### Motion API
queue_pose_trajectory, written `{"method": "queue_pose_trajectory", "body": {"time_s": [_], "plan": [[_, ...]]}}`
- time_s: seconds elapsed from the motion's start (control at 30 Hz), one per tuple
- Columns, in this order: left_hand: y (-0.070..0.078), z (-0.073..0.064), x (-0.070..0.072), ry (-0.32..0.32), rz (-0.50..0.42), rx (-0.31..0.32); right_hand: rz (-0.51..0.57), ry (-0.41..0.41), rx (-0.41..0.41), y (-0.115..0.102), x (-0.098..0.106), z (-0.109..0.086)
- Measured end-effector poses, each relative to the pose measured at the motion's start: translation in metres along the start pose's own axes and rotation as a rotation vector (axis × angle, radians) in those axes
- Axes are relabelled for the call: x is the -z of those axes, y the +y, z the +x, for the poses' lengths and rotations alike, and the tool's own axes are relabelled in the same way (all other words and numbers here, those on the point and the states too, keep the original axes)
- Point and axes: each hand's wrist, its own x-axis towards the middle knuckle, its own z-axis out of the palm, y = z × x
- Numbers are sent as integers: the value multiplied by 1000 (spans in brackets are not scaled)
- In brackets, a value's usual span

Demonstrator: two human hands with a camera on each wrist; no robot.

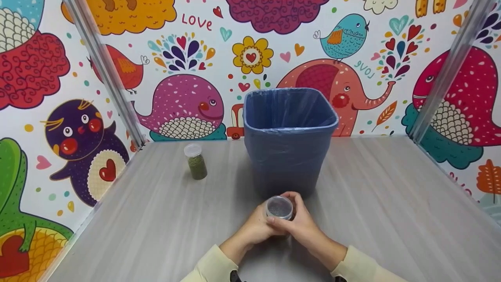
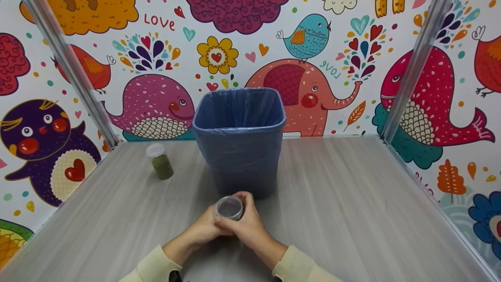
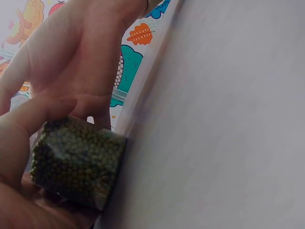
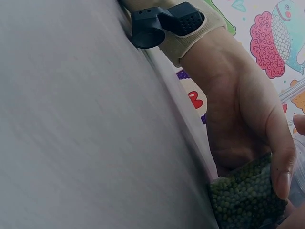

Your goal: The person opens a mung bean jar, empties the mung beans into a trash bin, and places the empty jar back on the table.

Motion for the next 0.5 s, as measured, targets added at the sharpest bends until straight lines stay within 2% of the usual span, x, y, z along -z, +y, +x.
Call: {"method": "queue_pose_trajectory", "body": {"time_s": [0.5], "plan": [[1, 0, 0, 9, 19, 28, 19, -26, -10, 0, 3, -1]]}}
